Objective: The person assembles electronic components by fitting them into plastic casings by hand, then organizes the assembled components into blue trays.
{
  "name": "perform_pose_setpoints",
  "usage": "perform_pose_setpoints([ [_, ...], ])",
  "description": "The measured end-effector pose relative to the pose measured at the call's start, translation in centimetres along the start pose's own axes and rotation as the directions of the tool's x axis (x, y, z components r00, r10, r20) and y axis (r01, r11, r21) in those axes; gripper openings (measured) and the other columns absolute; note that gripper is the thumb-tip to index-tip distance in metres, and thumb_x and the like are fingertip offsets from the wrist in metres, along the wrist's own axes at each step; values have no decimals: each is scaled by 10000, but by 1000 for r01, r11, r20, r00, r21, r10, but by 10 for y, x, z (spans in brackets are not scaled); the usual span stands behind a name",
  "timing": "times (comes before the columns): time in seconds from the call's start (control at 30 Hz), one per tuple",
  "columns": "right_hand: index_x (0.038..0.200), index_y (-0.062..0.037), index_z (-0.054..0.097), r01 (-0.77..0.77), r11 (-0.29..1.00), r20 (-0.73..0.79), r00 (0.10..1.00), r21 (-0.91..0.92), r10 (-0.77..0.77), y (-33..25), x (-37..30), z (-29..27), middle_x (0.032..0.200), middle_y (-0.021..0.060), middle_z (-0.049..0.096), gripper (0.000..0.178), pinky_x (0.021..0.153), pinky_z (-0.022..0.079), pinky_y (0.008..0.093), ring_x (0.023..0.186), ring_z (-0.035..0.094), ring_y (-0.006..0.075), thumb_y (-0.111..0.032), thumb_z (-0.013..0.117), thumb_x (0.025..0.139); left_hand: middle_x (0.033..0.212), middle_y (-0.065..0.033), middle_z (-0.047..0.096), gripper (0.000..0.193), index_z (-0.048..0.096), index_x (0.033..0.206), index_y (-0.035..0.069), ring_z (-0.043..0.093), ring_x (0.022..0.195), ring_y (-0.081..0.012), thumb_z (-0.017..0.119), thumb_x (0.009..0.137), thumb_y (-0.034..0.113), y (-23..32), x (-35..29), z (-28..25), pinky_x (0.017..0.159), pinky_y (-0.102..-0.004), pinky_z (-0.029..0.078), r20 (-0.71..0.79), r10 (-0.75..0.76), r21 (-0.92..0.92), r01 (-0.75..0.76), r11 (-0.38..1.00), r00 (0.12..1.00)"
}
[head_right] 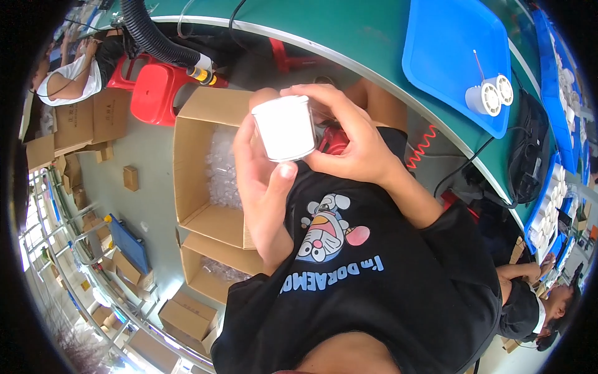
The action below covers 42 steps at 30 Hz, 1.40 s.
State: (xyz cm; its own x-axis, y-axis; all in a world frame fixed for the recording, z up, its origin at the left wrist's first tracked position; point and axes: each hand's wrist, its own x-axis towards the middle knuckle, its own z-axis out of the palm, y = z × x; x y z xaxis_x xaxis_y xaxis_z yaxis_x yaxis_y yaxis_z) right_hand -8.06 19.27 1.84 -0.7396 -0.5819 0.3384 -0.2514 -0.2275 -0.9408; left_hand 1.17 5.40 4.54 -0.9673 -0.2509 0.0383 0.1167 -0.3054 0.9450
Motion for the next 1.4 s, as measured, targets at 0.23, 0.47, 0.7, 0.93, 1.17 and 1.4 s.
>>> perform_pose_setpoints([
  [0.23, 1404, -22, 385, 64, 972, -96, 992, -224, -88, -8, -6, -5, 1293, 166, 477, 807, 1044, 424, 422, 1227, 523, 293, -7, 752, 685, 1423, -151, 431, 715, 265, 1472, -19, 441, 1315, -253, 534, 959, 400, -14, 10, 7, 1069, -404, 367, 79, -77, -145, 88, 986, 994],
  [0.47, 1453, -20, 333, 29, 975, -172, 983, -219, -68, -7, -13, -9, 1292, 164, 482, 901, 1011, 452, 412, 1204, 533, 279, -7, 789, 677, 1412, -153, 437, 690, 283, 1468, -1, 459, 1294, -277, 476, 974, 440, -17, 8, 21, 1043, -410, 392, -56, -187, -193, 173, 966, 981],
  [0.7, 1422, -19, 396, 85, 878, -152, 973, -471, -176, -43, -2, -31, 1316, 189, 517, 873, 955, 482, 386, 1158, 569, 304, -107, 845, 679, 1303, -214, 534, 701, 331, 1437, -42, 591, 1114, -336, 417, 985, 486, -40, 25, 25, 926, -426, 502, 253, -279, -644, 377, 665, 926],
  [0.93, 1259, 12, 528, 23, 735, -88, 990, -678, -113, -111, 17, -99, 1214, 178, 583, 678, 926, 481, 373, 1109, 583, 322, -105, 841, 669, 1345, -219, 507, 740, 344, 1433, 12, 554, 1160, -353, 292, 998, 608, -51, 57, 60, 993, -463, 440, 425, -258, -386, 432, 815, 867],
  [1.17, 1194, -12, 517, -215, 309, -267, 954, -926, -136, -92, 108, -269, 1140, 146, 530, 608, 906, 465, 362, 1053, 566, 315, -278, 804, 728, 1248, -182, 601, 528, 441, 1372, -7, 606, 1070, -222, 424, 1035, 400, -96, 61, 4, 934, -348, 462, 370, -474, -6, 513, 859, 799],
  [1.4, 1178, -33, 495, -510, -505, -490, 852, -696, -184, 31, 159, -472, 1114, 168, 504, 693, 806, 560, 441, 1051, 558, 345, -357, 836, 669, 1104, -123, 666, 464, 525, 1295, -2, 629, 954, -172, 483, 1022, 371, -132, 23, -97, 824, -294, 495, -165, -600, 96, 618, 780, 783],
])
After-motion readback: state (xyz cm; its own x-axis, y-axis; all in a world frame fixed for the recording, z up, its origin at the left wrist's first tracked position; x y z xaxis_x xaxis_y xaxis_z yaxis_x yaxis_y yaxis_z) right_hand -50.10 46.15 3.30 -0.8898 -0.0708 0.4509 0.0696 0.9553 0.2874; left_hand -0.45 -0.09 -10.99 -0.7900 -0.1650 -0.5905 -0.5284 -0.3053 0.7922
